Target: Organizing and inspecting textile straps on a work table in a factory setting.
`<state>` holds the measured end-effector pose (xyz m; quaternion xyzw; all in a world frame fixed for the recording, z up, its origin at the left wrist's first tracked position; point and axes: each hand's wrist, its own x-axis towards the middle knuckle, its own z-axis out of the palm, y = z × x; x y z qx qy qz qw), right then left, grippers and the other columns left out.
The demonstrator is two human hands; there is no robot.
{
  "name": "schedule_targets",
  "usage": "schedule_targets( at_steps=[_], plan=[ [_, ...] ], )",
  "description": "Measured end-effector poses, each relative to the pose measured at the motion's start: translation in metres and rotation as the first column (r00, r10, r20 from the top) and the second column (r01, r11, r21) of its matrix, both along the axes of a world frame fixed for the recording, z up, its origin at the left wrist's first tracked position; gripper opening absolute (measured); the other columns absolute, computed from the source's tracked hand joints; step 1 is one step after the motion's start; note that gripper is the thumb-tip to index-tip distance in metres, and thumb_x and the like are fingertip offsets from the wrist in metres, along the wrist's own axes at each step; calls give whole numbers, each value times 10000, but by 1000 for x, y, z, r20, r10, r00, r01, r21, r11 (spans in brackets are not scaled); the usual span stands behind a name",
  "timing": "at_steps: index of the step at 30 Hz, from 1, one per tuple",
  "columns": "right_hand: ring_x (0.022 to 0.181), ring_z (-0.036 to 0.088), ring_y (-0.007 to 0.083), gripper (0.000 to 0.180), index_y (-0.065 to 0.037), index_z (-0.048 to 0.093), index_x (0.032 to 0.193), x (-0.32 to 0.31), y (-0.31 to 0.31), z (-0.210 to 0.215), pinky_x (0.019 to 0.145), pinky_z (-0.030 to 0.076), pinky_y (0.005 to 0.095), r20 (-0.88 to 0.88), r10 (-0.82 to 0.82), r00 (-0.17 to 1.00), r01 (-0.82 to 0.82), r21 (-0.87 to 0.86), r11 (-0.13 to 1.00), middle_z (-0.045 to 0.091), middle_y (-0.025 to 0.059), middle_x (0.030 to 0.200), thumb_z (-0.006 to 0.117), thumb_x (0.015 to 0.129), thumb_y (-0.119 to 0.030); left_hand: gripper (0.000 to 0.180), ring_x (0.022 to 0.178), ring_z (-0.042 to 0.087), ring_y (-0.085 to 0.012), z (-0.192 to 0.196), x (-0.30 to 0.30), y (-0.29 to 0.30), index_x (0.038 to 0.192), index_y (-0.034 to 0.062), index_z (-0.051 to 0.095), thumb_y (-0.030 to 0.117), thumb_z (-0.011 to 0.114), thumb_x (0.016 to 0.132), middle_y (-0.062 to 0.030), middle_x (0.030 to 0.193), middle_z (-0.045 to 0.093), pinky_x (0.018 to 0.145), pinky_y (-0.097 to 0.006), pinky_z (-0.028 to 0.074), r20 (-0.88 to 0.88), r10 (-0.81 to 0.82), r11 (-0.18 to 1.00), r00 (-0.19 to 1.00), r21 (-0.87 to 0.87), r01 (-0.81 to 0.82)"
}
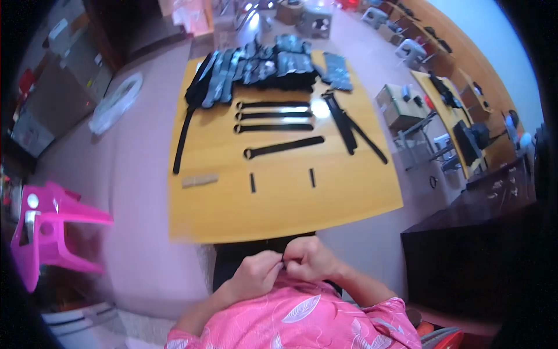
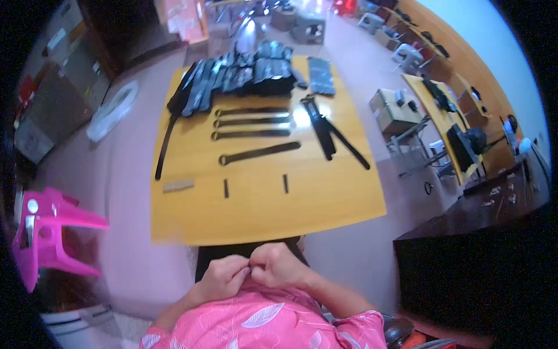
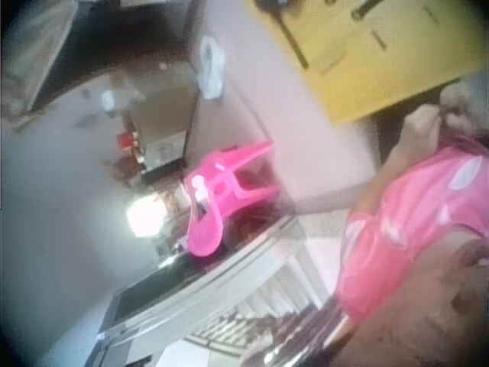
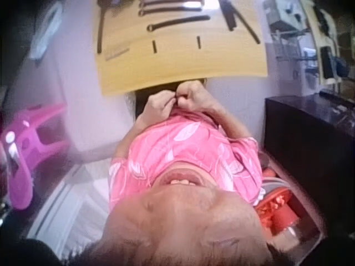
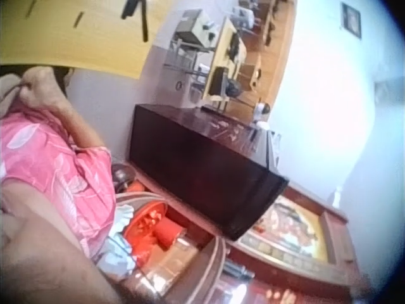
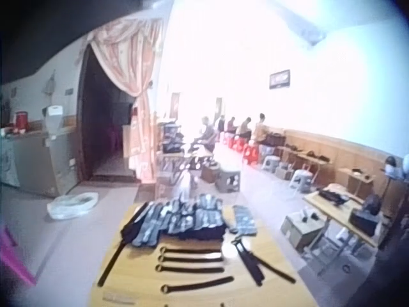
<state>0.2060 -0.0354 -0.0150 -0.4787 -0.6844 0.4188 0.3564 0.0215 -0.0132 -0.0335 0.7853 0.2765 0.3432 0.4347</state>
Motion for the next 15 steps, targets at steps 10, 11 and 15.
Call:
schedule_targets(
  at_steps=[10,11,15],
  plan=[
    [574,559,352,96,38,569,638,2,-4,-14,537,433,416,19,-74,997,74,18,997,531,213,604,590,637,-55,151,462,496,-268,2,10,8,684,20,474,39,624,692,-125,594,443,399,-362,430,-247,-81,912,966,373,172],
    [578,565,349,98,42,580,639,0,-4,-11,536,437,409,4,-109,994,109,-2,994,541,218,606,588,636,-56,158,443,480,-252,-5,12,9,670,27,472,44,629,680,-112,576,417,381,-346,415,-206,-55,908,977,397,135],
    [566,576,328,107,38,601,646,0,-3,-14,530,445,398,1,-173,985,173,4,985,550,215,599,595,625,-67,112,464,511,-274,-14,19,9,698,5,505,11,616,688,-126,582,451,402,-359,433,-171,-37,908,985,406,105]
  ],
)
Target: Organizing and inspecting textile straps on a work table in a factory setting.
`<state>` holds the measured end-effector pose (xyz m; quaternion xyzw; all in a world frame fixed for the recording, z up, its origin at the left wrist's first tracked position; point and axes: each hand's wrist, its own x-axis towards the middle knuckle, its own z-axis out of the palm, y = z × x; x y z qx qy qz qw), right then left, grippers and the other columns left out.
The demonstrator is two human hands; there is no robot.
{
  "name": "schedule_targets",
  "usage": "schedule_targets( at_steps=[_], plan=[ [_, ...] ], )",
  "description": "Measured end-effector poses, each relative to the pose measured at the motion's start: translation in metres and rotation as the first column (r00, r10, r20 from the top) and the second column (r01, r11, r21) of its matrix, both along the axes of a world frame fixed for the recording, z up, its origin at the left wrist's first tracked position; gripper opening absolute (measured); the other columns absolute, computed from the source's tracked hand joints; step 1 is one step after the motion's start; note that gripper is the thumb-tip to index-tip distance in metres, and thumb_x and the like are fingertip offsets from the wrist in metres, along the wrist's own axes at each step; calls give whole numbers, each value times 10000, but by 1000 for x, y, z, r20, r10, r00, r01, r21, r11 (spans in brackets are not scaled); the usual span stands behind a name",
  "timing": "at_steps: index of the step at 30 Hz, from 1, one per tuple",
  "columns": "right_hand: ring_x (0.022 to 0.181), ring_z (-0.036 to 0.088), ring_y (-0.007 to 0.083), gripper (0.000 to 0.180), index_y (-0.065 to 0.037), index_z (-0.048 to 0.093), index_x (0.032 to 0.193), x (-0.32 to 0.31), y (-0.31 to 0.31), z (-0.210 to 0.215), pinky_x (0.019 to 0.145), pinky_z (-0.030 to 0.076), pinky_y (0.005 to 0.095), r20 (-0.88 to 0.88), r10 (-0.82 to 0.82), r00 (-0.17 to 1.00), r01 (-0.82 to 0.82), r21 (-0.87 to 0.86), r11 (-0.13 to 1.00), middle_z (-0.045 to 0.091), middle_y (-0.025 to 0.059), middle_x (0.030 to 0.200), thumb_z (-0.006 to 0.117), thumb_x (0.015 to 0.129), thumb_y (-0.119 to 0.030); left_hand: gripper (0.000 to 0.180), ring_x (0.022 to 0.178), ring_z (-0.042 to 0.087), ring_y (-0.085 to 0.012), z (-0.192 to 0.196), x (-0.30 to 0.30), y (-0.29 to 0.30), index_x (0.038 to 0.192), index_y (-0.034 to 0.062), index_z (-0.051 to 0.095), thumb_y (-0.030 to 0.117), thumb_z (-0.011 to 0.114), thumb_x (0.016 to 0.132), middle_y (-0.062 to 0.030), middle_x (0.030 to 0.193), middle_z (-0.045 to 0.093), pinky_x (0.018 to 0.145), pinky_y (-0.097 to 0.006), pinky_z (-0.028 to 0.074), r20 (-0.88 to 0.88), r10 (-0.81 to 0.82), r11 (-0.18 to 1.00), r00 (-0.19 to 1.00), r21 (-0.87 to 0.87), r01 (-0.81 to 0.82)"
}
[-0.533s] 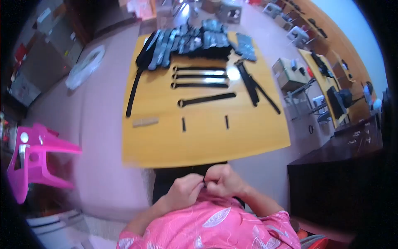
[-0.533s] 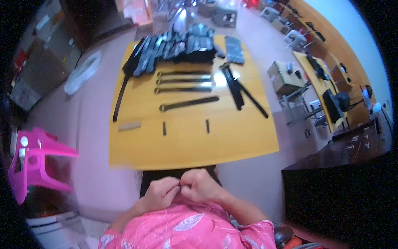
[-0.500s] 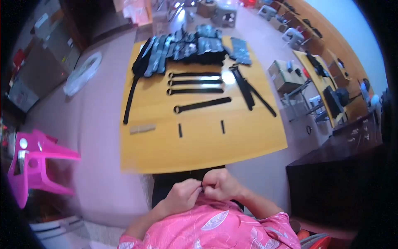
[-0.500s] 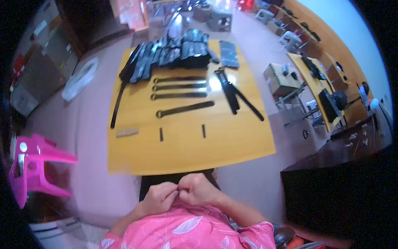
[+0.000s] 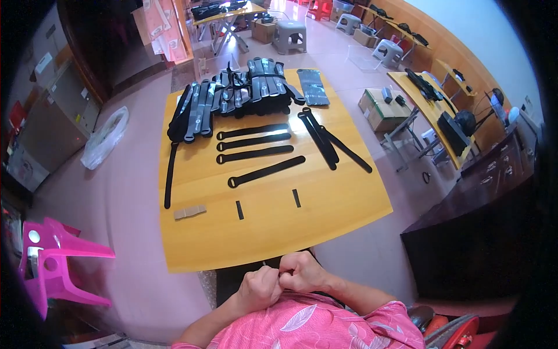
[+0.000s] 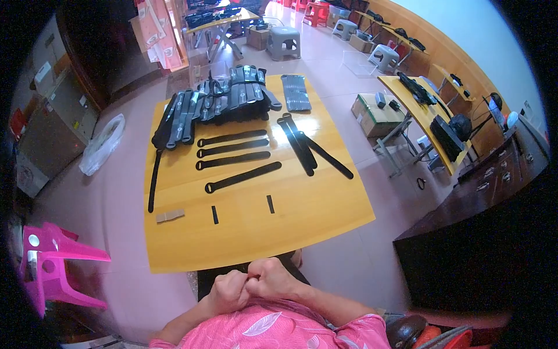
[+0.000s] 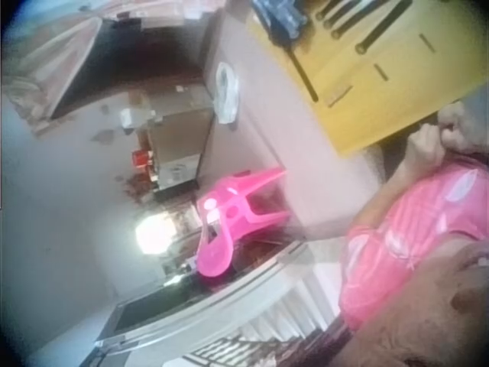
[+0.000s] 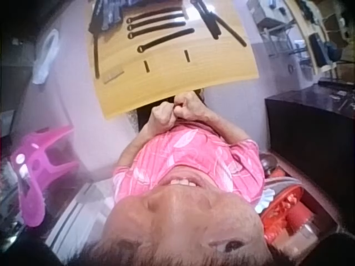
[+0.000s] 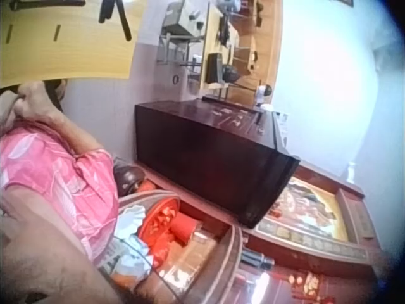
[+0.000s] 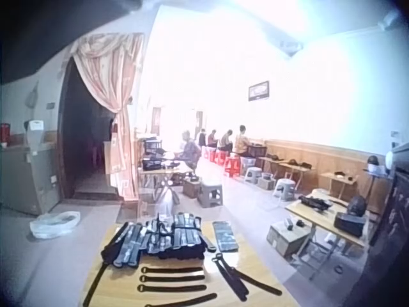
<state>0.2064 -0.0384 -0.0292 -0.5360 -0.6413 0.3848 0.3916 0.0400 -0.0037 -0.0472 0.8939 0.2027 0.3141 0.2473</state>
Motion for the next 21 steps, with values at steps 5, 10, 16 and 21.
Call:
schedule_targets(
  at_steps=[5,10,16,21],
  plan=[
    [506,563,202,147,17,662,683,3,2,4,497,446,337,9,-99,995,96,-341,935,579,152,558,592,653,-109,93,548,583,-315,-8,5,-8,788,-22,565,-46,591,703,-156,638,547,463,-392,472,151,155,965,976,-234,-117],
    [510,541,144,196,29,657,684,8,0,13,493,436,327,134,4,991,43,-347,937,576,146,542,564,679,-143,97,497,539,-302,2,6,-7,721,16,531,5,623,691,-133,607,501,432,-389,441,115,87,991,990,-116,-73],
    [469,503,211,199,47,600,657,3,1,8,493,418,389,-35,48,998,-58,-394,917,507,200,518,560,684,-146,102,532,556,-307,-13,4,-16,751,9,536,10,630,711,-141,646,516,459,-388,452,190,218,966,957,-179,-185],
    [506,498,177,192,35,617,729,8,-4,19,515,428,369,-15,136,991,-131,-389,912,534,201,576,548,709,-144,105,636,589,-343,4,-15,-9,857,2,561,77,627,824,-166,713,543,540,-394,472,137,85,901,987,-434,-17]
  ],
)
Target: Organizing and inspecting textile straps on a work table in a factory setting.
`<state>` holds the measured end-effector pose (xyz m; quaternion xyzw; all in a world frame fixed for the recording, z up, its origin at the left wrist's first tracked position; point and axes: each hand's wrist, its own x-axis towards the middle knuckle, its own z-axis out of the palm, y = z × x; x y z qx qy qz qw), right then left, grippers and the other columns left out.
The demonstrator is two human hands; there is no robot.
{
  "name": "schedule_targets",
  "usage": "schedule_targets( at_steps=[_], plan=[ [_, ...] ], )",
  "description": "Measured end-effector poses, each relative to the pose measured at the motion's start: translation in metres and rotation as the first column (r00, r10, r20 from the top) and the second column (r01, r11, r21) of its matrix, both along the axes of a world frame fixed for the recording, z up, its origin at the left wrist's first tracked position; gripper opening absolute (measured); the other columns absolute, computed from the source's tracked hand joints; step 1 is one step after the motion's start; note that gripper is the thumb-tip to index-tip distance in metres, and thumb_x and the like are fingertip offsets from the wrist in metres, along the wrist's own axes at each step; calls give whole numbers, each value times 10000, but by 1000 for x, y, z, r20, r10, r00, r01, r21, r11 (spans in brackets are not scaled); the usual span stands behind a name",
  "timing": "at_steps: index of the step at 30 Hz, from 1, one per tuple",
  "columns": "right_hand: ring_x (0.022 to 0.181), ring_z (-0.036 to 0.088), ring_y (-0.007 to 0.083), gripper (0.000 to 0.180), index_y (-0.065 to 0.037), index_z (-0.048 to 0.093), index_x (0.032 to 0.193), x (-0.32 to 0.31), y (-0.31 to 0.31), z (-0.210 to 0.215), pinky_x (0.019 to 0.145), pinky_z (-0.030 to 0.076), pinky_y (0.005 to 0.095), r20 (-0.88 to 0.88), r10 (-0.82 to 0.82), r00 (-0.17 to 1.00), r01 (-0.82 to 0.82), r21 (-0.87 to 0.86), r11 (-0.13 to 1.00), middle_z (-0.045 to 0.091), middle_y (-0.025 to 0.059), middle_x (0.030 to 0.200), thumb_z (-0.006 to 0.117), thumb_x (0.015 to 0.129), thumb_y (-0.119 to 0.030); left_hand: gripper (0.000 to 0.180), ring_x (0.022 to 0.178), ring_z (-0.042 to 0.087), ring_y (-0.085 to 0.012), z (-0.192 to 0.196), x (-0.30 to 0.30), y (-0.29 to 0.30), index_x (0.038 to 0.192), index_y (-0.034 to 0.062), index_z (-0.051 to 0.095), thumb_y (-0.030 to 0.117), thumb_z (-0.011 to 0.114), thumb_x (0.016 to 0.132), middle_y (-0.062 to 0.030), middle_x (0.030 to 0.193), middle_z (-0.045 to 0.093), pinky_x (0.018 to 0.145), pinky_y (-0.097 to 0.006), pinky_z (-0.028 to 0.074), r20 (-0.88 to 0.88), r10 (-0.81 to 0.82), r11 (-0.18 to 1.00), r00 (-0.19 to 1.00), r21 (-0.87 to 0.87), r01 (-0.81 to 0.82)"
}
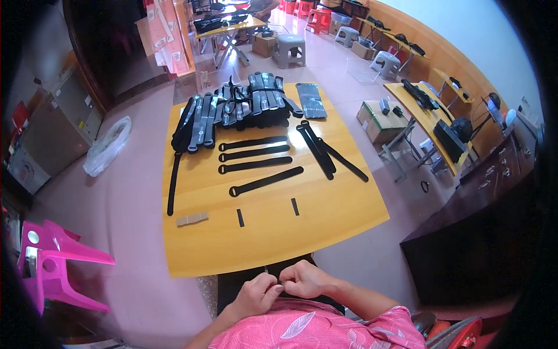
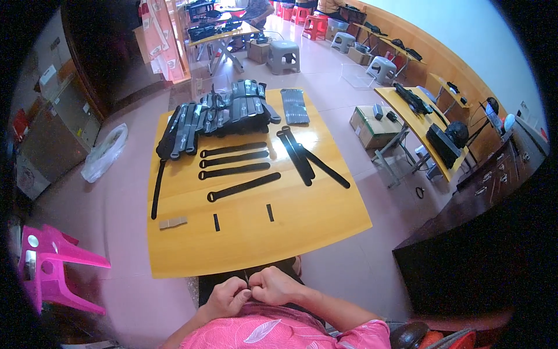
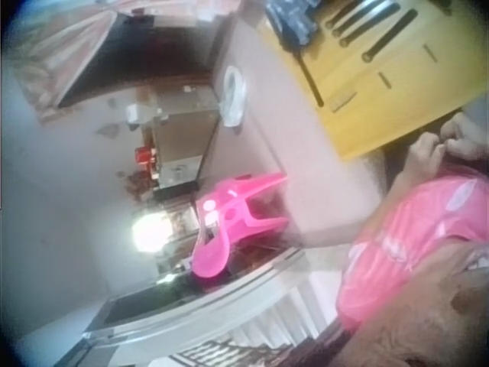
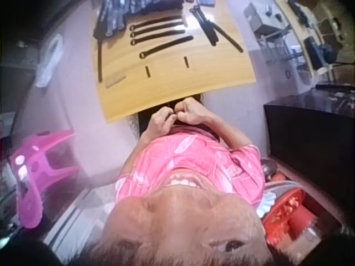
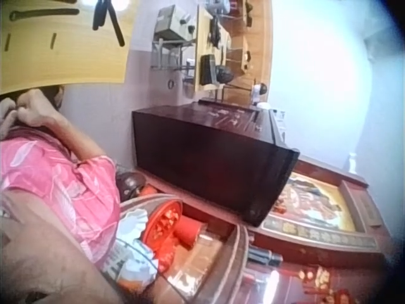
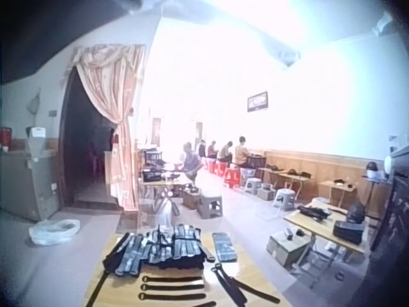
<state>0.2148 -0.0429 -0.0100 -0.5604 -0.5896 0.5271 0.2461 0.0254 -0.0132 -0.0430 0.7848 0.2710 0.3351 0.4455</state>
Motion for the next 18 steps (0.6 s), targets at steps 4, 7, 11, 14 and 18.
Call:
schedule_targets(
  at_steps=[4,7,11,14,18],
  plan=[
    [506,529,206,184,33,617,728,-1,-1,4,518,433,372,-29,97,995,-96,32,995,528,214,582,545,707,-135,99,590,581,-330,8,-2,5,813,4,554,73,624,804,-162,678,534,511,-399,472,-65,-124,990,990,61,128],
    [509,535,202,183,33,615,712,-4,-3,-2,514,434,372,-24,102,995,-101,43,994,522,214,574,546,698,-135,91,525,564,-329,5,3,-3,752,13,539,48,623,749,-151,627,520,467,-411,467,-137,-45,987,990,148,65],
    [511,536,195,190,35,614,691,0,-4,1,510,438,371,111,93,989,-98,44,994,522,205,557,556,674,-146,79,484,552,-334,0,6,-8,692,27,529,33,608,696,-147,595,511,440,-420,461,-80,85,967,993,246,-63],
    [518,549,217,198,36,609,685,14,-5,9,523,447,370,135,-13,991,23,-72,997,542,207,569,560,665,-154,59,508,585,-314,-5,-9,-8,693,9,541,15,600,698,-159,601,545,462,-388,478,-104,265,956,959,161,-246],
    [553,577,228,194,26,615,740,17,-7,12,548,457,369,82,-15,997,18,-36,999,571,197,611,561,729,-160,46,529,601,-210,5,-21,-17,772,-11,563,10,556,813,-106,641,588,495,-317,481,-96,291,873,952,-381,-306]
  ],
)
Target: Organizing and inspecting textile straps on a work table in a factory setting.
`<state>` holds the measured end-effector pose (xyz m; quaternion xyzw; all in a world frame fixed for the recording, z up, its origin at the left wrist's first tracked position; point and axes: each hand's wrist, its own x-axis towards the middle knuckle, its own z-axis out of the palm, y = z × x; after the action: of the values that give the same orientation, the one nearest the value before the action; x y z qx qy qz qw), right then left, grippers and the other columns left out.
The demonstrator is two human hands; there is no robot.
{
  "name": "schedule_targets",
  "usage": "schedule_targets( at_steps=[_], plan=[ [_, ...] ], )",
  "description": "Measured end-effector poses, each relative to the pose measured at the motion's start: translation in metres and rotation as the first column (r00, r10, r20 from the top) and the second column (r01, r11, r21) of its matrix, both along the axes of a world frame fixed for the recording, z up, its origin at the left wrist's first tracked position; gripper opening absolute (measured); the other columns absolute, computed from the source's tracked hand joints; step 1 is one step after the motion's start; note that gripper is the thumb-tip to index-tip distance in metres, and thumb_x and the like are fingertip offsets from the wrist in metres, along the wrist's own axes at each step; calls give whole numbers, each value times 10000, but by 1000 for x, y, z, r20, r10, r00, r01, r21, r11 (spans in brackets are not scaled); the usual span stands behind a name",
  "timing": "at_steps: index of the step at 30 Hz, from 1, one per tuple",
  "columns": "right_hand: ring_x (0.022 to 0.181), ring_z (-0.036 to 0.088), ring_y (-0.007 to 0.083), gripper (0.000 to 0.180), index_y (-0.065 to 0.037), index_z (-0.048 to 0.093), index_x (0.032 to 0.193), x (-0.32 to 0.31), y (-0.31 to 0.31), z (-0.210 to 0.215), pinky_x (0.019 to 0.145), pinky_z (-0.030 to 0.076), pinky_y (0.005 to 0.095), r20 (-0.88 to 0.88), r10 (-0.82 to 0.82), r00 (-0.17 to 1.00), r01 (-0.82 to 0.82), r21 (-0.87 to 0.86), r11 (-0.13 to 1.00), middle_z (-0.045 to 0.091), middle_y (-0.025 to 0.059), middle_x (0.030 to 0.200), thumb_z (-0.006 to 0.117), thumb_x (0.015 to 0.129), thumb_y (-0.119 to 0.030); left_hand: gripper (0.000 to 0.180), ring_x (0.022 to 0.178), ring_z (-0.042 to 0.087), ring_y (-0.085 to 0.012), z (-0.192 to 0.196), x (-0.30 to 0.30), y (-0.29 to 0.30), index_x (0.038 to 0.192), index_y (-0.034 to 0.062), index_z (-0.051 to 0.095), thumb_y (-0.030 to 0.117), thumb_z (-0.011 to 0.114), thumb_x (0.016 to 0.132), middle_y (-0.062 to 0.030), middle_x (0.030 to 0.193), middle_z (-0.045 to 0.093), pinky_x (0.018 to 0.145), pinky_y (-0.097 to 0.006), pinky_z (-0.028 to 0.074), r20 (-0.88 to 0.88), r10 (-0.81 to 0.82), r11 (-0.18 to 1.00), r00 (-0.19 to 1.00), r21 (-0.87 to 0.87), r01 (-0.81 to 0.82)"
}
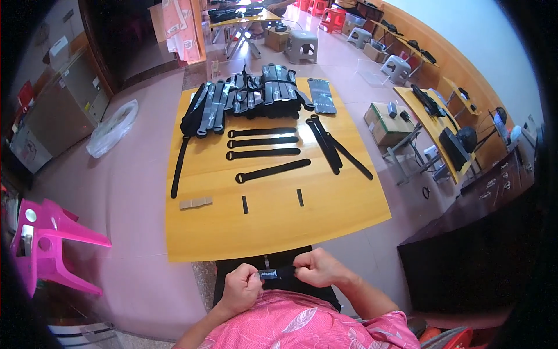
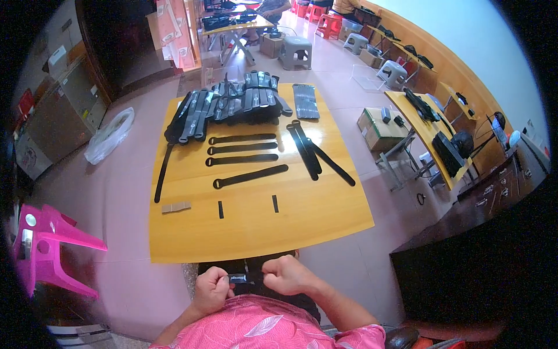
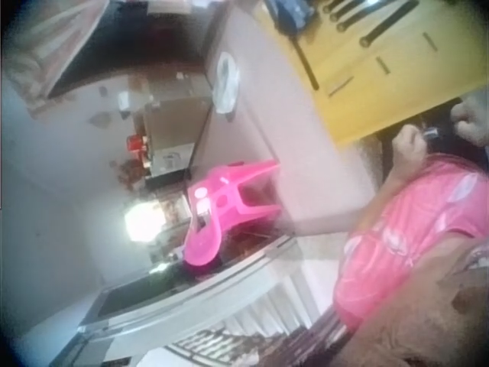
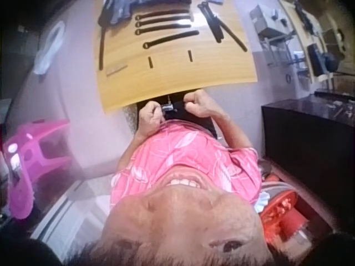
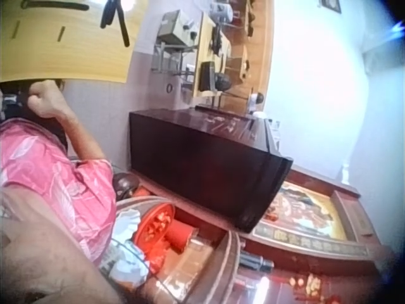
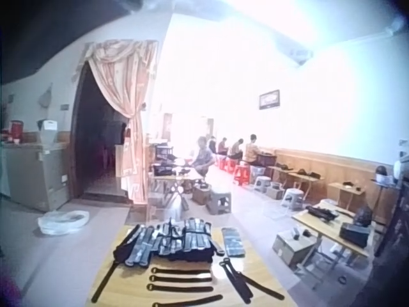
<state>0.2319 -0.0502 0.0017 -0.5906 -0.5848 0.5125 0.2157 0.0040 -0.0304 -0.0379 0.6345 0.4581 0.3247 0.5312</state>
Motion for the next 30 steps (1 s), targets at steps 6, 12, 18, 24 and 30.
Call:
schedule_targets(
  at_steps=[6,12,18,24,30],
  plan=[
    [663,604,390,264,16,603,710,-30,1,16,604,478,445,175,212,961,-250,236,939,598,213,673,579,803,-230,91,681,606,-127,5,2,-1,885,-24,578,9,494,890,-71,767,617,627,-264,503,184,-159,982,970,-67,174],
    [731,622,380,240,12,593,699,-36,-6,17,660,497,453,284,184,941,-264,276,924,608,210,716,568,764,-218,151,699,572,-109,10,1,-9,914,-12,585,103,494,949,-39,803,611,638,-258,473,351,-110,928,930,-298,223],
    [660,602,360,117,-7,573,657,-46,-9,14,634,497,441,227,35,973,-166,592,789,569,176,643,590,684,-119,263,624,538,-95,18,4,-1,877,-11,578,236,542,960,-30,714,599,560,-247,442,135,-321,940,937,-74,333],
    [513,515,154,116,-13,603,805,60,-45,19,442,411,243,-49,-450,891,393,581,713,594,113,828,595,696,-50,170,661,659,-162,68,-15,5,850,-46,561,60,484,958,-101,772,614,575,-247,525,418,-247,943,874,-106,317],
    [477,397,76,123,-44,516,763,222,-102,29,445,357,206,-755,-601,262,962,155,224,447,-32,613,534,829,-147,148,658,667,-192,87,-64,24,859,-46,577,63,523,943,-148,762,632,562,-287,557,435,-4,990,900,-125,64]
  ],
)
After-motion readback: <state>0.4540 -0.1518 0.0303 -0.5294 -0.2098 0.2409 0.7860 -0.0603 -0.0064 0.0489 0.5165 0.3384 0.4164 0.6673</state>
